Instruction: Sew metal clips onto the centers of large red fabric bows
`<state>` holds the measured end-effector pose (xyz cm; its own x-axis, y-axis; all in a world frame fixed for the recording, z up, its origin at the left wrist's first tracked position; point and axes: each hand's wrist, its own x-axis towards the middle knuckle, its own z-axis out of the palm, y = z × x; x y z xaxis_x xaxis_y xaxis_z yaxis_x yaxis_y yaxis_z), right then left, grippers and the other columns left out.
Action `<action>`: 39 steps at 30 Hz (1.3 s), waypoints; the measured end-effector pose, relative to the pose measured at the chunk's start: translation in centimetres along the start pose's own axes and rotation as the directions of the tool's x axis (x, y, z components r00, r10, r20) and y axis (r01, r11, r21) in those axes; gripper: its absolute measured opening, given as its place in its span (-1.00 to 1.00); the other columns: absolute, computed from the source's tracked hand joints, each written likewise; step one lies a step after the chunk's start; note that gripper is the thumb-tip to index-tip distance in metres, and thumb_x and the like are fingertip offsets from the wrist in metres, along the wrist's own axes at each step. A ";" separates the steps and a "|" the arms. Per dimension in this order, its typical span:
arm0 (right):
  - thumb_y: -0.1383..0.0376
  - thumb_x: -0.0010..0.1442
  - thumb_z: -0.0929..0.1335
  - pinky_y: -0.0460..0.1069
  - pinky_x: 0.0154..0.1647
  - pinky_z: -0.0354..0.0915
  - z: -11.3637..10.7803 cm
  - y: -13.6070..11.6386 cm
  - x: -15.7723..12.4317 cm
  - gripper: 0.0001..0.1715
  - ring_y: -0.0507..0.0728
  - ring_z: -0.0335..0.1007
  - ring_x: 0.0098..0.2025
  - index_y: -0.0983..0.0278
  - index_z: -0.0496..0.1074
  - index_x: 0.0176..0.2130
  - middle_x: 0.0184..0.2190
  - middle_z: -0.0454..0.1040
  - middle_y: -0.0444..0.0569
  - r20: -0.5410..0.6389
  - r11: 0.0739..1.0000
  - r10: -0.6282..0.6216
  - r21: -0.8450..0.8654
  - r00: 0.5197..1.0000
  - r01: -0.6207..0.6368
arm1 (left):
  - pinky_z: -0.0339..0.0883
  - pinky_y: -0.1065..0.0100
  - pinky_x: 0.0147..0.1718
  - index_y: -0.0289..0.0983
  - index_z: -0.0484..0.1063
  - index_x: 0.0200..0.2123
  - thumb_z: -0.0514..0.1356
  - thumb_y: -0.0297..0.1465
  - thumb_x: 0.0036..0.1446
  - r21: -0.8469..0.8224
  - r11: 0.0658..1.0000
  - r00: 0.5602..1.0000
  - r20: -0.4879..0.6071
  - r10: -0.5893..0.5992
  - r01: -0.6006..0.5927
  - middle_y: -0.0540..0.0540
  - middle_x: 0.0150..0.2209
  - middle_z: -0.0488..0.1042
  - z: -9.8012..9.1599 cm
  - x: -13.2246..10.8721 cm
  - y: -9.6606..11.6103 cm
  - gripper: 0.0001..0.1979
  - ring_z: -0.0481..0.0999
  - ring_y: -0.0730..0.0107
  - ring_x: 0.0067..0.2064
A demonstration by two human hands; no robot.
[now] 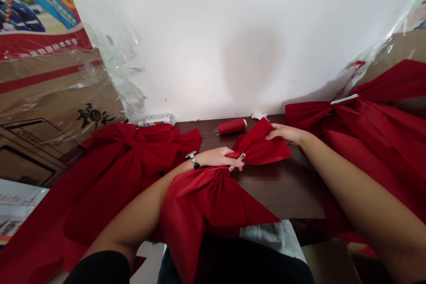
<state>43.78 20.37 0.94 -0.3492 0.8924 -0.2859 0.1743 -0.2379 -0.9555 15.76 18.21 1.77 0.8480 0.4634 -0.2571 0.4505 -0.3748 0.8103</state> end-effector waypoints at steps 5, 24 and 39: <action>0.29 -0.12 0.50 0.03 -0.12 0.48 -0.1 0.1 -0.3 -0.61 0.18 0.57 -0.28 0.29 0.51 -0.21 -0.30 0.61 0.02 0.084 1.000 0.024 -0.018 0.996 -0.023 | 0.19 0.53 -0.27 -0.31 0.54 -0.29 0.18 -0.08 0.11 0.011 1.000 0.998 0.062 -0.025 0.025 0.00 -0.35 0.50 0.1 0.0 0.2 -0.61 0.39 0.54 -0.35; 0.16 -0.12 0.54 -0.01 -0.17 0.41 -1.8 1.1 0.4 -0.62 0.11 0.54 -0.33 0.37 0.55 -0.34 -0.38 0.60 0.03 0.248 0.995 -0.091 0.059 0.964 0.079 | 0.20 0.52 -0.26 -0.29 0.59 -0.30 0.17 -0.07 0.11 0.088 0.994 0.994 0.078 -0.071 0.064 0.00 -0.39 0.53 0.0 -0.2 0.5 -0.60 0.43 0.52 -0.37; 0.07 0.15 0.32 -0.09 -0.52 0.22 2.7 -3.6 -2.3 -0.65 0.00 0.28 -0.59 0.28 0.45 -0.47 -0.60 0.41 -0.12 -0.358 0.712 -0.702 -0.341 0.615 0.614 | 0.13 0.20 0.16 -0.35 0.33 0.08 0.27 -0.25 0.04 -0.134 0.933 0.761 -0.623 0.183 -0.335 -0.25 0.12 0.38 -0.7 -2.0 3.6 -0.45 0.37 0.15 0.14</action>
<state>41.41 18.15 4.82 -0.0080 0.8534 0.5212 0.2234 0.5096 -0.8309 15.51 16.52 5.52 0.5540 0.7837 0.2808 0.0990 -0.3969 0.9125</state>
